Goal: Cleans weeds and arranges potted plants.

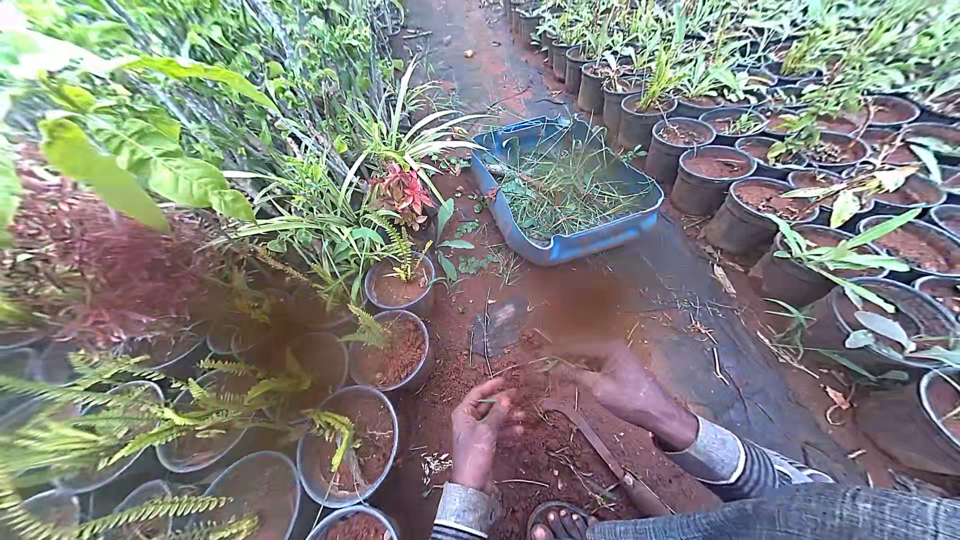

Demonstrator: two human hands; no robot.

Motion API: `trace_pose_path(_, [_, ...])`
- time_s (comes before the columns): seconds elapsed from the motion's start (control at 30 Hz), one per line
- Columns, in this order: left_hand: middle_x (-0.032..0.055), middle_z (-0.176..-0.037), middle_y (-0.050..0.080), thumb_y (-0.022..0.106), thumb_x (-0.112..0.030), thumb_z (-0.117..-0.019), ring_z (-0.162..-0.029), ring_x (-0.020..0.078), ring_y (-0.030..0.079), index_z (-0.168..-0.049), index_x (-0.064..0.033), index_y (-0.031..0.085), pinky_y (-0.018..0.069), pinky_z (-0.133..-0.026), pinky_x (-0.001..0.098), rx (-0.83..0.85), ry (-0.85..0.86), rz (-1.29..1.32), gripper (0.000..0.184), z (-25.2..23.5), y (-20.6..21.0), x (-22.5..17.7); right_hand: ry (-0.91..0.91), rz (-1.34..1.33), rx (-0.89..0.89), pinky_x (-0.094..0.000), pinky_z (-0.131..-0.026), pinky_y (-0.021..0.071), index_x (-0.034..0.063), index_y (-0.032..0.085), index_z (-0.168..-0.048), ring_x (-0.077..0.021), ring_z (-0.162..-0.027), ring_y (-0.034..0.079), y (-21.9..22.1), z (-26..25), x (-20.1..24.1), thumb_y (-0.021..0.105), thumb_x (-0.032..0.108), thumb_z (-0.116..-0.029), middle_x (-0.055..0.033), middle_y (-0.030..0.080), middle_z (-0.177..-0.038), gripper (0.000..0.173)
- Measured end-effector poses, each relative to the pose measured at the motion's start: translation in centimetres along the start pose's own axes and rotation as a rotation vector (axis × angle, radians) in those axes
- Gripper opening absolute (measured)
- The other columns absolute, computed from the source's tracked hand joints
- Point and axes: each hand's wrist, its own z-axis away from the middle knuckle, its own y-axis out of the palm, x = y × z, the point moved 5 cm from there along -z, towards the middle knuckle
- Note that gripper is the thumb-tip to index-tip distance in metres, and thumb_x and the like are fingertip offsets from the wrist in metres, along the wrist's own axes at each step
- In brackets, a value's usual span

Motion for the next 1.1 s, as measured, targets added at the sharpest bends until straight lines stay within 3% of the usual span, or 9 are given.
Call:
trace_pose_path(0.13, [0.0147,-0.085,0.073,0.059,0.009,-0.0981,-0.062,0.0158,0.069,-0.11,0.0086,0.068,0.0579,-0.055,0.0262,-0.143,0.102,-0.043,0.015,-0.3,-2.2,-0.6,-0.77,0.157,-0.324,-0.0235,-0.096,0.0585,0.0121,0.077,-0.113,-0.0054,-0.11,0.068,-6.6,-0.9,11.4,0.071,0.01,-0.0957,0.0023,0.072,-0.119,0.018])
trace_pose_path(0.23, [0.011,-0.076,0.07,0.061,0.008,-0.0975,-0.053,0.011,0.062,-0.104,0.0083,0.069,0.0524,-0.047,0.0221,-0.175,0.135,-0.086,0.01,-0.2,-2.2,-0.8,-1.092,0.368,-0.594,-0.0285,-0.103,0.0533,0.0142,0.071,-0.121,-0.0098,-0.12,0.062,-9.8,-5.1,12.8,0.064,0.011,-0.101,-0.001,0.066,-0.126,0.022])
trace_pose_path(0.3, [0.0097,-0.07,0.068,0.061,0.005,-0.0988,-0.049,0.0091,0.059,-0.101,0.0082,0.068,0.0488,-0.044,0.0209,-0.171,0.147,-0.123,0.008,-0.1,-1.8,-0.8,-0.87,0.578,-0.613,-0.0392,-0.11,0.0469,0.0046,0.064,-0.134,-0.0279,-0.132,0.055,-11.2,-10.5,9.3,0.062,0.012,-0.1017,-0.022,0.056,-0.14,0.033])
trace_pose_path(0.37, [0.0077,-0.065,0.065,0.06,0.001,-0.1011,-0.047,0.0087,0.057,-0.096,0.0072,0.068,0.0478,-0.044,0.0208,-0.164,0.16,-0.154,0.011,0.1,-1.5,-0.9,-0.379,0.683,-0.445,-0.0537,-0.117,0.039,0.0099,0.05,-0.153,-0.0383,-0.148,0.041,-12.6,-14.0,4.9,0.061,0.014,-0.101,-0.0241,0.037,-0.162,0.054])
trace_pose_path(0.4, [0.0073,-0.063,0.064,0.06,0.0,-0.1018,-0.047,0.0089,0.057,-0.094,0.007,0.068,0.0477,-0.044,0.0211,-0.161,0.164,-0.163,0.013,0.1,-1.5,-0.9,-0.268,0.63,-0.419,-0.0576,-0.113,0.0428,0.0102,0.059,-0.145,-0.0383,-0.142,0.048,-12.8,-14.2,3.6,0.061,0.01,-0.1009,-0.0213,0.047,-0.157,0.045])
trace_pose_path(0.57, [0.0112,-0.074,0.071,0.058,0.0,-0.103,-0.055,0.0135,0.067,-0.102,0.0086,0.068,0.0576,-0.052,0.0258,-0.058,0.062,-0.216,0.013,-0.1,-1.0,0.7,-0.123,0.308,-0.156,-0.0362,-0.081,0.0622,0.0106,0.078,-0.108,-0.0128,-0.089,0.071,-2.1,-3.1,-2.5,0.064,0.008,-0.098,-0.0031,0.074,-0.102,0.017])
trace_pose_path(0.7, [0.0159,-0.089,0.072,0.054,0.005,-0.103,-0.071,0.0179,0.073,-0.114,0.0112,0.063,0.0635,-0.069,0.0307,0.003,-0.068,-0.237,0.016,-0.2,0.3,1.6,0.044,0.204,0.217,-0.0383,-0.093,0.0576,0.0081,0.078,-0.113,-0.0173,-0.1,0.071,5.9,3.7,-6.2,0.059,0.011,-0.1008,-0.0081,0.075,-0.107,0.023])
trace_pose_path(0.93, [0.0194,-0.109,0.072,0.044,0.004,-0.1069,-0.087,0.0231,0.074,-0.129,0.0062,0.061,0.062,-0.081,0.0359,0.012,-0.126,-0.152,0.028,-0.2,-0.6,2.4,0.182,0.383,0.146,-0.0543,-0.085,0.0597,0.0064,0.048,-0.146,-0.0306,-0.094,0.073,4.7,3.4,-6.1,0.068,0.009,-0.0974,-0.0138,0.071,-0.115,0.052])
trace_pose_path(1.1, [0.0193,-0.112,0.072,0.043,0.005,-0.1066,-0.09,0.0237,0.074,-0.129,0.0057,0.061,0.0616,-0.083,0.0356,-0.001,-0.135,-0.131,0.029,-0.1,-1.0,2.2,-0.002,0.43,0.161,-0.0457,-0.092,0.0583,0.0076,0.077,-0.114,-0.024,-0.099,0.073,3.9,2.8,-5.7,0.064,0.008,-0.0988,-0.0108,0.075,-0.109,0.02])
